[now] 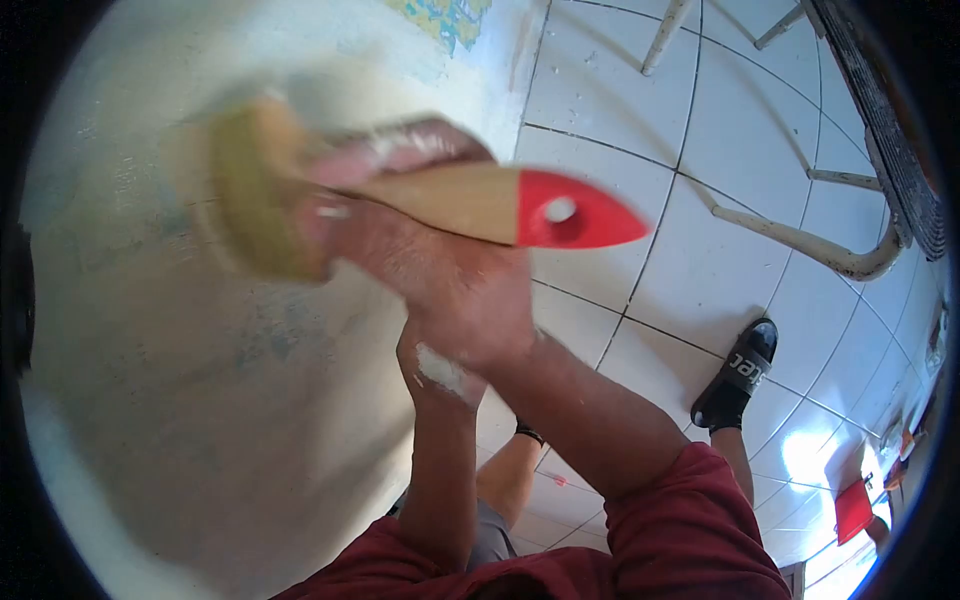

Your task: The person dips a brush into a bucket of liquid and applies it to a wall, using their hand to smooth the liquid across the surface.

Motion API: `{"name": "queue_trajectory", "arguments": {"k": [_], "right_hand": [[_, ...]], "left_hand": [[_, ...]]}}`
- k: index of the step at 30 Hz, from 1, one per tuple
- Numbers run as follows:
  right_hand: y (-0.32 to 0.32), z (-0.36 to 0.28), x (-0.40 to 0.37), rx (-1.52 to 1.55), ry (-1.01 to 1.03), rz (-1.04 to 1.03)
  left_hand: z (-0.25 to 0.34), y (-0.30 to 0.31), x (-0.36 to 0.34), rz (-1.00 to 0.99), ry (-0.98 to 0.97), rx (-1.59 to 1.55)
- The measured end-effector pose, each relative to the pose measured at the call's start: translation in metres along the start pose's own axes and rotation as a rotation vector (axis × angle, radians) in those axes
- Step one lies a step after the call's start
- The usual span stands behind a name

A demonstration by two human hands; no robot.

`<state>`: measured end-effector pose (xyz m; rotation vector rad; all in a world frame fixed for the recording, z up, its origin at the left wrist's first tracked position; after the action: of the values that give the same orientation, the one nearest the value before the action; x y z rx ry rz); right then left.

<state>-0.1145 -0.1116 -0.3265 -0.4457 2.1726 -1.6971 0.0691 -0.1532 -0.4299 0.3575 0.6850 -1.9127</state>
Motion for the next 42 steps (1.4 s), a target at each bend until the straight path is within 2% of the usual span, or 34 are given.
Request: {"name": "queue_trajectory", "arguments": {"k": [1, 2, 4, 5, 7, 10, 12, 13, 14, 15, 16, 17, 18, 19, 20, 21, 23, 24, 26, 27, 28, 30, 32, 35, 38, 40, 42], "right_hand": [[0.0, -0.016, -0.005, -0.7, 0.381, -0.204], [0.004, -0.004, -0.021, -1.402, 0.762, -0.402], [0.065, 0.014, -0.024, -1.478, 0.661, -0.395], [0.075, 0.018, -0.032, -1.473, 0.66, -0.392], [0.163, 0.04, -0.022, -0.678, -0.184, 0.314], [0.131, 0.035, -0.019, -0.533, -0.257, 0.321], [0.039, 0.007, -0.004, -0.658, -0.017, 0.026], [-0.023, -0.016, -0.002, -1.051, 0.209, -0.16], [-0.075, -0.035, -0.008, -1.225, 0.611, -0.297], [-0.116, -0.054, -0.011, -1.179, 0.779, -0.346], [-0.143, -0.071, -0.01, -1.066, 0.875, -0.261], [-0.162, -0.086, -0.012, -0.945, 0.964, -0.176], [-0.179, -0.092, -0.008, -0.939, 0.974, -0.182], [-0.178, -0.085, 0.016, -0.49, 0.646, -0.268], [-0.179, -0.066, 0.033, -0.051, 0.305, -0.337], [-0.17, -0.065, 0.035, -0.05, 0.308, -0.343], [-0.142, -0.061, 0.012, -0.763, 0.705, -0.521], [-0.127, -0.045, -0.002, -1.128, 0.887, -0.59], [-0.012, 0.017, 0.015, -0.315, -0.19, -0.06], [0.023, 0.014, 0.01, -0.426, -0.147, 0.025], [0.059, 0.02, 0.003, -0.479, -0.157, 0.101], [0.133, 0.043, -0.014, -0.427, -0.266, 0.256], [0.183, 0.057, -0.026, -0.513, -0.231, 0.273], [0.191, 0.056, -0.027, -0.642, -0.213, 0.319], [0.086, 0.027, -0.013, -0.539, -0.189, 0.226], [0.028, -0.007, 0.0, -0.574, -0.148, 0.192], [-0.019, -0.026, 0.01, -0.389, -0.12, 0.02]], "left_hand": [[-0.012, 0.004, 0.003, -0.007, 0.062, -0.249], [-0.006, -0.001, -0.002, 0.16, 0.123, -0.166], [-0.014, 0.015, 0.005, 0.128, 0.1, -0.19], [-0.017, 0.023, 0.005, 0.1, 0.087, -0.218], [-0.018, 0.024, 0.004, 0.048, 0.079, -0.237], [-0.009, 0.016, 0.003, -0.001, 0.045, -0.255], [-0.005, 0.011, 0.001, 0.025, 0.049, -0.298], [0.005, -0.002, -0.003, 0.013, 0.047, -0.308], [0.017, -0.027, -0.01, -0.056, 0.109, -0.357], [0.026, -0.046, -0.015, -0.126, 0.172, -0.404], [0.022, -0.029, -0.012, -0.178, 0.157, -0.393], [0.029, -0.039, -0.015, -0.19, 0.151, -0.395], [0.053, -0.053, -0.021, -0.244, -0.013, -0.364], [0.074, -0.063, -0.027, -0.294, -0.177, -0.332], [0.075, -0.064, -0.026, -0.301, -0.182, -0.335], [0.069, -0.057, -0.021, -0.239, -0.145, -0.339], [0.057, -0.04, -0.014, -0.105, -0.066, -0.342], [0.058, -0.034, -0.015, -0.039, -0.125, -0.062], [0.035, -0.021, -0.007, 0.004, -0.05, -0.17], [0.02, -0.012, -0.002, 0.041, 0.021, -0.284], [0.015, -0.011, -0.005, -0.052, 0.024, -0.268], [-0.001, 0.01, -0.005, 0.058, 0.043, -0.18], [-0.015, 0.025, -0.008, 0.12, 0.067, -0.173], [-0.034, 0.036, -0.015, 0.149, 0.109, -0.195], [-0.038, 0.036, -0.021, 0.162, 0.134, -0.231], [-0.028, 0.017, -0.016, 0.013, 0.159, -0.328], [-0.018, 0.01, -0.02, -0.03, 0.136, -0.356]]}}
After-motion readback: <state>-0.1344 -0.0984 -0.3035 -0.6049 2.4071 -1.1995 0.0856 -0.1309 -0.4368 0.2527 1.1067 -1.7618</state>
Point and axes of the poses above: each hand's wrist, its own x-axis towards the middle knuckle, its own y-axis out of the back of the hand, z = x × y, the point moved 10 cm from there along x, towards the middle knuckle, and after that the axes turned 2 degrees about -x, right-handed, at the moved point
